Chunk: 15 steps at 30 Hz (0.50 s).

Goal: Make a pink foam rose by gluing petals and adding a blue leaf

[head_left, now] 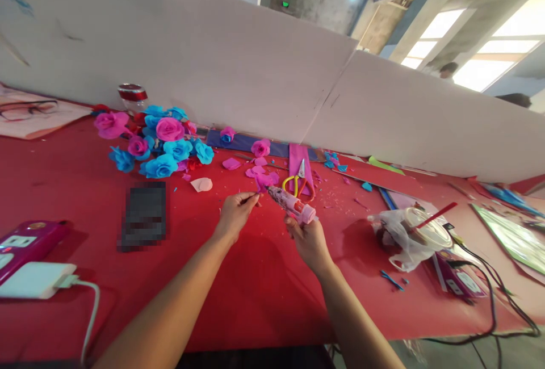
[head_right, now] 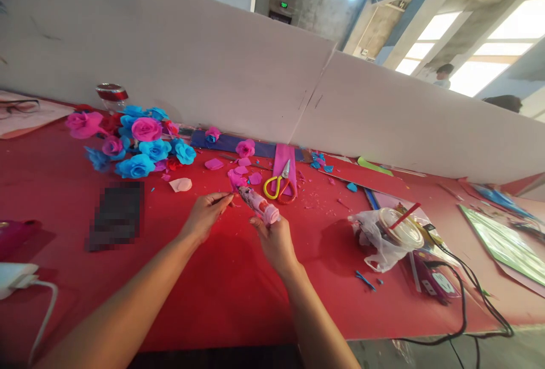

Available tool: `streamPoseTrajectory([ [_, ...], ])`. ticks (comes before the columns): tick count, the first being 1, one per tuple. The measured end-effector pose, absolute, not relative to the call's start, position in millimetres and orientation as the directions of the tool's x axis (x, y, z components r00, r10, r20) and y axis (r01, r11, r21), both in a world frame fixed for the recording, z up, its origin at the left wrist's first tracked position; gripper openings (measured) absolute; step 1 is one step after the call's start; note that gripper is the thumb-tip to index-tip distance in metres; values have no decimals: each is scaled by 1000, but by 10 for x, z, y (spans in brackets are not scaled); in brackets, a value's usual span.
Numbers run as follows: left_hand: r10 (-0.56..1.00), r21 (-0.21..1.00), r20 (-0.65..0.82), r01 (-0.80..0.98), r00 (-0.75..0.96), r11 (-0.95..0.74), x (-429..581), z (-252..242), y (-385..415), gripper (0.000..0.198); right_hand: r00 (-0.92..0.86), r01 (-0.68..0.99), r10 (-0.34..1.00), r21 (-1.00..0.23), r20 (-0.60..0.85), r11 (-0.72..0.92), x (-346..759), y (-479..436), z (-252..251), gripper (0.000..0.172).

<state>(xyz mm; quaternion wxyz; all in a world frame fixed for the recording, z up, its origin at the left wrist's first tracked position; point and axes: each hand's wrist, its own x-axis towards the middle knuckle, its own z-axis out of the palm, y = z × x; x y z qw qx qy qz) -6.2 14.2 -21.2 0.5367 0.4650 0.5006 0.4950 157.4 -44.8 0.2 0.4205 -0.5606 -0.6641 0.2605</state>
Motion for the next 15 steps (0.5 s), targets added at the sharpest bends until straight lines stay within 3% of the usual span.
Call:
streamPoseTrajectory([
  [15, 999, 999, -38, 4, -34, 38, -67, -303, 177, 30, 36, 585, 931, -763, 364, 275, 1715, -487, 113, 32],
])
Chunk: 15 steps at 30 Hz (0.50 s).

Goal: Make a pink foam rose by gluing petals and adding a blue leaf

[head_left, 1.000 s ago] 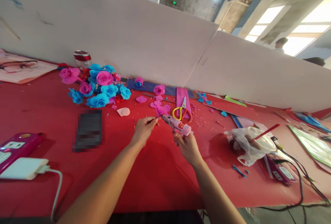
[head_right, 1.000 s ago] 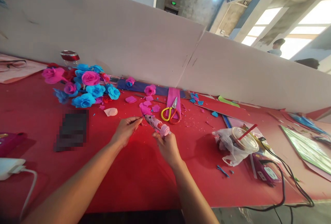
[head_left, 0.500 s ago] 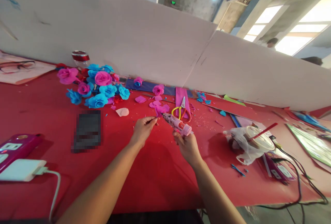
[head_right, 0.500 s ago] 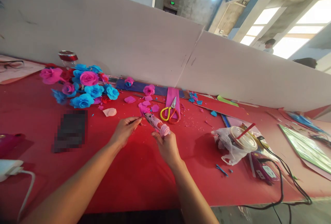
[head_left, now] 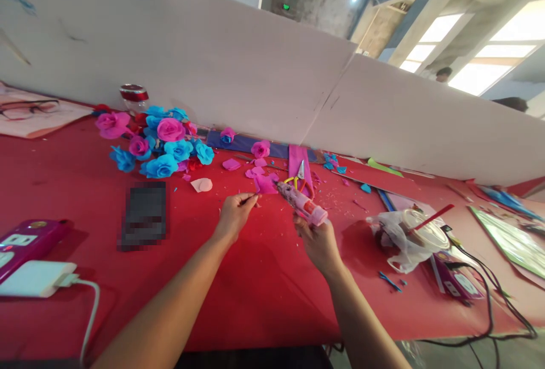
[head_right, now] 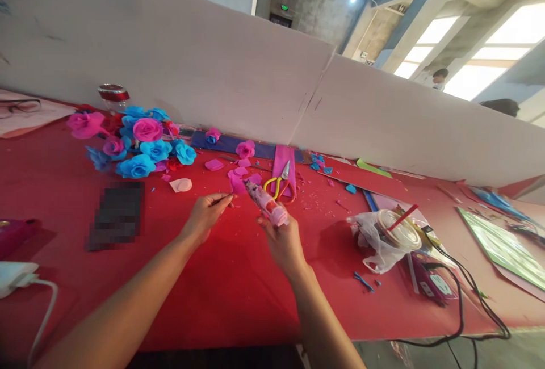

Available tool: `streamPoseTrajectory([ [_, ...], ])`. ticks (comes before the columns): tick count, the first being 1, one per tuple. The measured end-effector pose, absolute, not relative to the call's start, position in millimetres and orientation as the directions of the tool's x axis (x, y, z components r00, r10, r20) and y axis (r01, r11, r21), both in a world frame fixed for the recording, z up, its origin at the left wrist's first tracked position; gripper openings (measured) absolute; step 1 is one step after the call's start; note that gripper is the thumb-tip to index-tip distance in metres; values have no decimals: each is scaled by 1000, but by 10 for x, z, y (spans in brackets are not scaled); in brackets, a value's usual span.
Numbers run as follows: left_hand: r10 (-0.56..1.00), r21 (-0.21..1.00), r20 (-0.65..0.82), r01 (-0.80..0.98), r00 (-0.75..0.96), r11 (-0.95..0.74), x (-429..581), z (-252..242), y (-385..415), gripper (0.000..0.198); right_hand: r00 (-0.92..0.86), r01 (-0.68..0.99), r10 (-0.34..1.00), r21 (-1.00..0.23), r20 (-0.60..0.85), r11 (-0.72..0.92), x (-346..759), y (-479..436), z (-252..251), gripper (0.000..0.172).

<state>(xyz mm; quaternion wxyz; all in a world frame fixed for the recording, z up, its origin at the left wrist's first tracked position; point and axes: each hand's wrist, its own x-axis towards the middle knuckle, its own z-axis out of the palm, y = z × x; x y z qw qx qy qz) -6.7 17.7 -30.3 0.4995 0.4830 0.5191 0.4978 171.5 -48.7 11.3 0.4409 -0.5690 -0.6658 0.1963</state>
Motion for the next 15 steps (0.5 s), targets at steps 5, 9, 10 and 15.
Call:
streamPoseTrajectory([
  [5, 995, 1000, 3, -29, -97, -5, -83, -295, 198, 27, 93, 945, 958, -327, 273, 2, 2264, -544, 213, 26],
  [9, 984, 992, 116, 66, -135, -108, -112, -305, 220, 30, 178, 973, 982, 138, 62, -185, 2682, -600, 100, 20],
  [10, 980, 987, 141, 91, -143, -129, -117, -315, 227, 31, 190, 961, 982, 200, 26, -191, 2733, -612, 59, 20],
  [15, 970, 980, 173, 123, -169, -154, -126, -369, 250, 32, 234, 950, 950, 159, 208, -268, 2506, -602, -5, 41],
])
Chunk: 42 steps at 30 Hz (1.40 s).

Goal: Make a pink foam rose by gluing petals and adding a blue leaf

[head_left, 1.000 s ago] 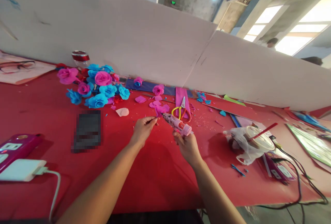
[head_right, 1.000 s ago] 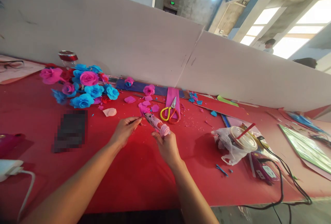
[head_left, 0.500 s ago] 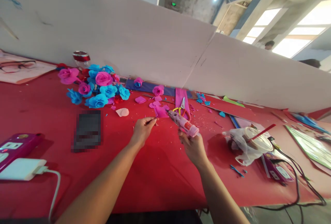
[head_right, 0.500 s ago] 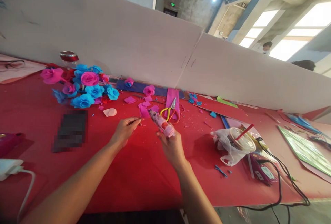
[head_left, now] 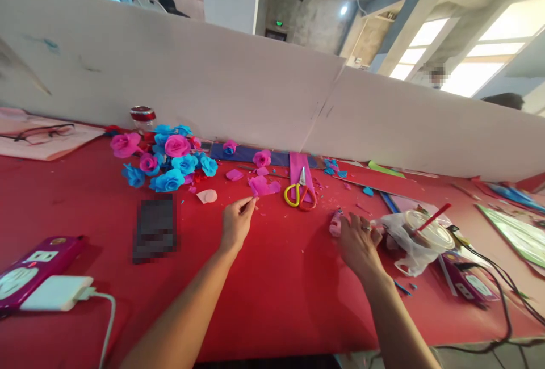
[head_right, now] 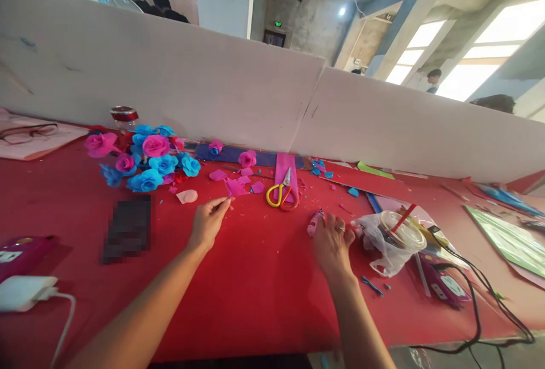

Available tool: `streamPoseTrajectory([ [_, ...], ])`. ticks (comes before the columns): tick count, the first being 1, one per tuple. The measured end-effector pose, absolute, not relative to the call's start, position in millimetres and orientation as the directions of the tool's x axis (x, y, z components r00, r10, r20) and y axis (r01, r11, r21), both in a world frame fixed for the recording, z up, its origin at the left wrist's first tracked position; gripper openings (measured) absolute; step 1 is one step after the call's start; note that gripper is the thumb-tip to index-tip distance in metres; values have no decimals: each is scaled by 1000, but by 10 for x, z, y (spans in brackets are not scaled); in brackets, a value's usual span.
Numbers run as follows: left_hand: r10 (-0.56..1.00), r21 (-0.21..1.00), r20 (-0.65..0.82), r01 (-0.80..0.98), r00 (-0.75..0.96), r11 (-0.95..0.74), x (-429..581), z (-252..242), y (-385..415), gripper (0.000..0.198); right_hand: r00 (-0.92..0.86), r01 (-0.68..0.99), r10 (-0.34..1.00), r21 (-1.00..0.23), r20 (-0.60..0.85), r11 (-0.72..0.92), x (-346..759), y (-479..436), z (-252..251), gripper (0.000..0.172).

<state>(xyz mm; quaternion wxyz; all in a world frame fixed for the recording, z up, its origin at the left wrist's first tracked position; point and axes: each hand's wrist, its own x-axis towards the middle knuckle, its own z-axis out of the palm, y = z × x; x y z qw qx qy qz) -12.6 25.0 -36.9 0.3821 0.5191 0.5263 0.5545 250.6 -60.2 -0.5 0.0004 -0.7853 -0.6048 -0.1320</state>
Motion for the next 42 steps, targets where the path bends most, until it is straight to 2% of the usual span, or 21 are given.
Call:
streamPoseTrajectory([
  [2, 971, 978, 177, 138, -162, -155, -130, -378, 248, 32, 155, 988, 953, -22, 260, -154, 2204, -563, 55, 44],
  [4, 972, 974, 178, 165, -153, -153, -140, -378, 242, 32, -59, 966, 978, -234, 200, 107, 1847, -506, 133, 47],
  [5, 972, 972, 182, 176, -146, -155, -146, -378, 239, 32, -165, 933, 971, -291, 172, 210, 1672, -469, 170, 48],
  [6, 973, 971, 185, 180, -140, -159, -153, -377, 236, 32, -263, 907, 952, -296, 154, 299, 1511, -427, 201, 48],
  [8, 974, 974, 183, 162, -131, -162, -166, -378, 233, 29, -336, 909, 929, -204, 157, 364, 1266, -330, 241, 45],
  [10, 977, 979, 170, 134, -127, -153, -175, -377, 233, 28, -343, 926, 925, -106, 161, 362, 1140, -234, 254, 43],
  [12, 980, 982, 150, 132, -131, -133, -179, -369, 231, 29, -292, 949, 937, -67, 193, 309, 1115, -168, 248, 43],
  [15, 983, 983, 119, 156, -144, -96, -176, -342, 219, 34, -172, 972, 935, -102, 310, 212, 1147, -153, 221, 43],
  [17, 984, 982, 109, 166, -142, -85, -172, -322, 207, 34, -183, 963, 917, -123, 355, 240, 1149, -177, 197, 41],
  [20, 984, 979, 132, 169, -117, -112, -170, -297, 196, 30, -255, 944, 905, -114, 342, 309, 1112, -202, 160, 39],
  [24, 986, 976, 111, 200, -121, -85, -173, -270, 192, 32, -158, 964, 903, -133, 400, 228, 1081, -194, 132, 39],
  [27, 984, 976, 137, 186, -113, -115, -168, -256, 188, 32, -198, 952, 888, -134, 416, 276, 1085, -196, 117, 39],
  [31, 985, 983, 135, 138, -105, -120, -153, -248, 174, 32, -166, 957, 873, -137, 459, 254, 1093, -223, 84, 38],
  [35, 986, 991, 132, 46, -100, -128, -143, -239, 159, 30, -257, 940, 838, -79, 482, 333, 1110, -242, 49, 38],
  [42, 991, 994, 102, -20, -90, -104, -126, -211, 143, 28, -305, 937, 835, -12, 457, 349, 1142, -229, 52, 41],
])
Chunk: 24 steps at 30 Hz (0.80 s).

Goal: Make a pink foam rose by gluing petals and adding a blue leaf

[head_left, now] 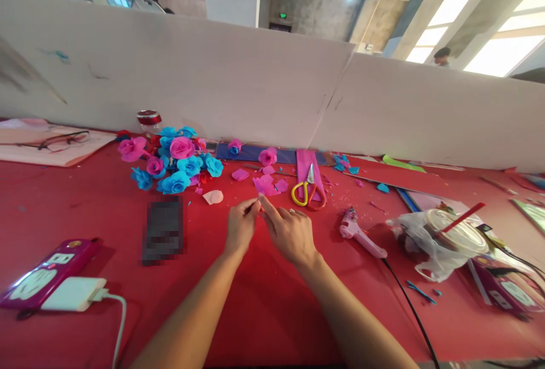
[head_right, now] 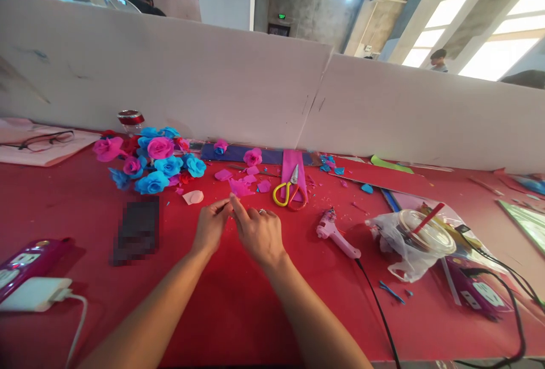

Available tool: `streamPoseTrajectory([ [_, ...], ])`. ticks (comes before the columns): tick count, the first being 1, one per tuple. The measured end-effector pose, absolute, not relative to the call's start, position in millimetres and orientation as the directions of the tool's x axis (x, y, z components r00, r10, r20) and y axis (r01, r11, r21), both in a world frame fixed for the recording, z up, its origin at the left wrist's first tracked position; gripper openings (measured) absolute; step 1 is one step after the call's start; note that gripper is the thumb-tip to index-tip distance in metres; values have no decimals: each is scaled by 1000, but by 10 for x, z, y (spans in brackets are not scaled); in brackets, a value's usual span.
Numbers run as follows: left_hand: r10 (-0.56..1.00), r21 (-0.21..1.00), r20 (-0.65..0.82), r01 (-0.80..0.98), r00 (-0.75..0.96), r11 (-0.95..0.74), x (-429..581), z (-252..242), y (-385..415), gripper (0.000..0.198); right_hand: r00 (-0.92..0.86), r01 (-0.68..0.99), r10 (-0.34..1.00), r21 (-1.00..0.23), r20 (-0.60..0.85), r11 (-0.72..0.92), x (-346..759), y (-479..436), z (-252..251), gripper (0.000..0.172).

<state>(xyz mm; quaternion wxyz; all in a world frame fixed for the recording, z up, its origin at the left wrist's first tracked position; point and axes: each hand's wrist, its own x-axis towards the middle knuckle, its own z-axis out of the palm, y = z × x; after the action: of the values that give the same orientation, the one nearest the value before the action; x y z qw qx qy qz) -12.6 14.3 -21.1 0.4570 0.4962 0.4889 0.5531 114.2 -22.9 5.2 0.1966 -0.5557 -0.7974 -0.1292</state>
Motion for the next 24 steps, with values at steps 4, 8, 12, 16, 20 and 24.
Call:
streamPoseTrajectory([
  [4, 995, 988, 63, -135, -78, -73, -101, -200, 130, 25, -292, 942, 848, -19, 442, 335, 1172, -221, 46, 42],
  [8, 996, 981, 70, -177, -46, -77, -81, -204, 122, 26, -306, 935, 841, -26, 447, 354, 1203, -216, 34, 43],
  [12, 997, 971, 32, -233, -66, -46, -80, -201, 135, 26, -279, 924, 833, -100, 478, 368, 1249, -231, 6, 40],
  [16, 998, 964, 5, -266, -55, -20, -72, -179, 130, 26, 5, 810, 847, -498, 532, 308, 1252, -221, -54, 30],
  [20, 999, 947, 40, -319, -6, -40, 7, -165, 69, 25, 258, 397, 907, -893, 333, 214, 1154, -133, -91, 38],
  [24, 993, 939, 90, -338, 77, -59, 104, -159, -14, 28, 177, 44, 964, -980, 200, 196, 1082, -98, -85, 33],
])
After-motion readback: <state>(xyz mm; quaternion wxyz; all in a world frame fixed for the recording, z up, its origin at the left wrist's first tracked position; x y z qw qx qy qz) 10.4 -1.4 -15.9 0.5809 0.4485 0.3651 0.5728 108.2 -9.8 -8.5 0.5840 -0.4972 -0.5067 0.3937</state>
